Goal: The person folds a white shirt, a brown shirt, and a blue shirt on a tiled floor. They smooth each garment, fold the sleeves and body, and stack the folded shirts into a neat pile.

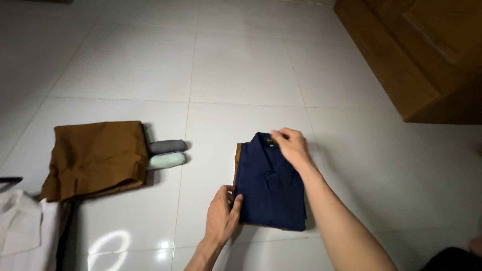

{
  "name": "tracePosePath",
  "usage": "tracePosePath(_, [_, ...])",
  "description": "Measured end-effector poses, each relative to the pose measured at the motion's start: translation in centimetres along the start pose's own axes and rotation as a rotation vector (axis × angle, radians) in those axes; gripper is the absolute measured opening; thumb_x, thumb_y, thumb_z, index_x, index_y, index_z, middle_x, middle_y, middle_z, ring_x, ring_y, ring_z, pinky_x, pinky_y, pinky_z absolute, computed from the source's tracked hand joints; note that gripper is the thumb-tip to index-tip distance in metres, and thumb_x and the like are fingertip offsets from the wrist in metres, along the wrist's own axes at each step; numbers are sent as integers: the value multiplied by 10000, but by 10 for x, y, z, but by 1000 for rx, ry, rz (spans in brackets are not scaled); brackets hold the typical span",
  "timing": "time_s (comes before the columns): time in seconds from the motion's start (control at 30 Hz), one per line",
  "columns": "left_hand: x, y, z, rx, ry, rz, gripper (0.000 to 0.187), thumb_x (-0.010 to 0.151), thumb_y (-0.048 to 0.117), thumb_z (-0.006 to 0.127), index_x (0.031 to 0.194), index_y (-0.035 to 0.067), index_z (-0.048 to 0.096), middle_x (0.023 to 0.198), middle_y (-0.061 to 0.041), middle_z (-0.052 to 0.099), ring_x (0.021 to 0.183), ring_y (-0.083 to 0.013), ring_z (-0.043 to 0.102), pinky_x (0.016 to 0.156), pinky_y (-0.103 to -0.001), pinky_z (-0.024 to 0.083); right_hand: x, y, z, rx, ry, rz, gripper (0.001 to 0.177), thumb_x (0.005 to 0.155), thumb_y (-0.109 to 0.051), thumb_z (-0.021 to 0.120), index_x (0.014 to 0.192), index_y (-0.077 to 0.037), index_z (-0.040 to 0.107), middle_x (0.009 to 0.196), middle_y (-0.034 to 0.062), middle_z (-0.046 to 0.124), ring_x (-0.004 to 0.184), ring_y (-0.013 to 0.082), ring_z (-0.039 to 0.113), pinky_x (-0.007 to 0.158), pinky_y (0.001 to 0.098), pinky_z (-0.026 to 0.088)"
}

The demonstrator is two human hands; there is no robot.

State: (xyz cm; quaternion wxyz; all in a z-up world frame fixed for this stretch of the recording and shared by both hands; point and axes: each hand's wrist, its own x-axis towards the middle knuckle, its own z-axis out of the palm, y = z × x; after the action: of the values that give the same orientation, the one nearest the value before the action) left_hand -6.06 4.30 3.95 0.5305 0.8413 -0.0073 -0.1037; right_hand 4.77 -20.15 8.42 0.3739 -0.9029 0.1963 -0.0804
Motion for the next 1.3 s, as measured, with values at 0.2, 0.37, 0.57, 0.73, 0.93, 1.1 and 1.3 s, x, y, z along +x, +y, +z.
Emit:
tracePosePath(0.2, [21, -15, -2, -78, -90, -137, 222, 873, 229, 755, 905, 17, 698, 644, -58, 653, 562, -147, 575, 575, -324, 505, 31, 3, 29, 23, -315, -48, 250, 869, -285, 799, 935, -44, 781, 800, 71, 695, 744, 162, 611, 695, 326, 505])
tracePosePath(0.37, [24, -24, 2, -92, -144, -204, 219, 881, 224, 758, 835, 24, 683, 603, -57, 621, 531, -136, 529, 546, -319, 471, 33, 17, 23, 119, -369, -101, 207, 920, -226, 733, 935, -24, 775, 819, 68, 719, 778, 148, 626, 733, 326, 522])
tracePosePath(0.57, [21, -16, -3, -15, -101, -128, 235, 869, 244, 768, 827, 37, 664, 607, -69, 644, 529, -161, 575, 565, -343, 507, 15, -4, 9, -157, -298, -120, 205, 931, -245, 700, 993, -56, 750, 872, 93, 737, 813, 195, 668, 784, 357, 530])
tracePosePath(0.73, [14, -10, -4, 81, -40, -38, 216, 862, 221, 746, 882, 43, 624, 725, -113, 679, 617, -255, 653, 632, -394, 548, -11, -6, -25, -380, -437, -433, 161, 816, -51, 650, 902, -89, 781, 1009, 43, 751, 1106, 218, 573, 1039, 412, 334])
tracePosePath(0.93, [7, -2, -2, 161, 23, 124, 185, 878, 189, 701, 952, 41, 619, 903, -120, 684, 802, -309, 688, 748, -433, 554, -45, 1, -49, -488, -412, -558, 118, 753, -66, 695, 840, -113, 760, 959, 23, 701, 1135, 206, 560, 1064, 386, 319])
tracePosePath(1.1, [2, -1, -3, 162, 31, 129, 221, 888, 182, 689, 1047, 45, 622, 1006, -131, 661, 898, -318, 671, 797, -430, 549, -49, 6, -56, -341, -332, -516, 138, 723, -56, 691, 822, -111, 771, 941, 4, 729, 1156, 191, 574, 1081, 390, 293])
tracePosePath(1.3, [-2, 3, 3, 316, 61, 418, 387, 826, 10, 618, 1207, 68, 646, 1174, -166, 594, 1069, -350, 576, 923, -451, 485, -49, 9, -37, -365, -258, -556, 89, 792, -139, 729, 872, -112, 758, 924, 23, 697, 1107, 215, 567, 1033, 412, 307])
